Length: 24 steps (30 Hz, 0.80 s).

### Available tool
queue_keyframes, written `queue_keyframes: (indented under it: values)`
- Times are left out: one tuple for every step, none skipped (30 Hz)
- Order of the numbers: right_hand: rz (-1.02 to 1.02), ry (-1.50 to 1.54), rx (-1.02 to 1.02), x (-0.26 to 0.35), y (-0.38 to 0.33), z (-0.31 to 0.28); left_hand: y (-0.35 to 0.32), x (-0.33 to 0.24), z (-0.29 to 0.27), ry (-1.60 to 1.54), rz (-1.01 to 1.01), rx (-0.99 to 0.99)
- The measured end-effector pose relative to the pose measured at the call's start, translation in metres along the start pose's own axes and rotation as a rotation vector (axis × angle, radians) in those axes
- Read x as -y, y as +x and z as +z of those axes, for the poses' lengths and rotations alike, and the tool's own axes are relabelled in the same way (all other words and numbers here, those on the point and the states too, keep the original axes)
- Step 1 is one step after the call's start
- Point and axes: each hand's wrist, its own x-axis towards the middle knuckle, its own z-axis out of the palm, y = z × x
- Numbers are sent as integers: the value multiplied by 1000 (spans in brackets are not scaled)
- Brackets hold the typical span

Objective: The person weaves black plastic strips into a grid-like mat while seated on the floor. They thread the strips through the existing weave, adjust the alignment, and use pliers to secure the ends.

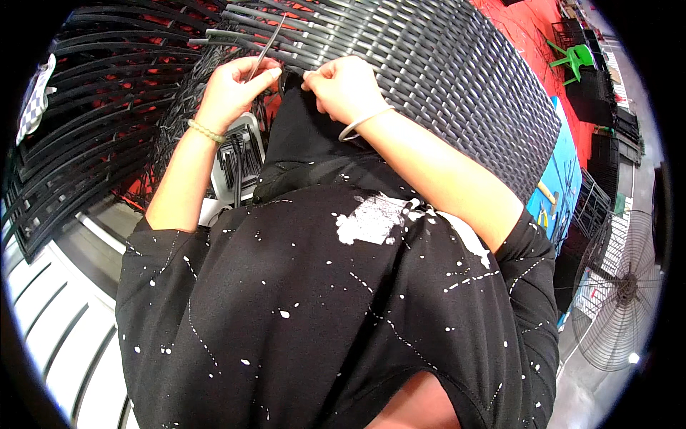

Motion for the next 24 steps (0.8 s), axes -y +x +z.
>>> queue_keyframes:
  values:
    - [14,6,18,3,-1,-2,-2,1,-1,23,10,-11]
    - [52,39,53,7,-5,-6,-4,2,0,45,20,-21]
    - [94,70,88,9,-8,-12,-5,1,4,65,30,-29]
    - [120,87,88,5,-8,-14,-4,1,10,-8,56,-68]
    - [116,99,85,4,-7,-14,-3,-2,11,37,28,-66]
    - [117,113,76,2,-7,-14,0,-9,11,82,0,-57]
    - [114,130,71,1,-7,-13,2,-17,10,131,-29,-52]
    - [115,128,68,0,-8,-12,2,-27,12,153,-43,-55]
    - [112,124,64,1,-8,-12,7,-23,11,167,-11,-50]
    - [108,121,59,1,-7,-13,16,-16,9,181,22,-44]
    - [113,122,57,3,-7,-14,22,-10,6,195,55,-39]
    - [121,125,53,3,-6,-14,24,-16,10,261,168,-53]
    - [130,129,50,4,-6,-15,27,-24,11,284,125,-6]
    - [149,138,47,6,-5,-16,29,-33,11,306,81,40]
    - [171,149,43,7,-5,-15,31,-40,11,329,36,90]
    - [193,160,39,9,-5,-15,32,-43,10,319,17,117]
    - [183,159,33,11,-5,-14,33,-46,9,345,38,125]
    - [178,160,23,12,-5,-13,34,-48,10,371,59,139]
    - [172,161,12,13,-5,-12,35,-49,11,397,82,153]
    - [135,176,-9,5,-2,-6,35,-49,13,404,106,161]
    - [117,172,-15,5,-1,-5,36,-48,13,380,141,156]
    - [98,168,-21,7,-1,-5,37,-45,13,356,175,151]
    - [79,163,-27,7,0,-5,38,-43,13,332,210,145]
    - [65,141,-27,4,2,-3,38,-43,13,312,222,136]
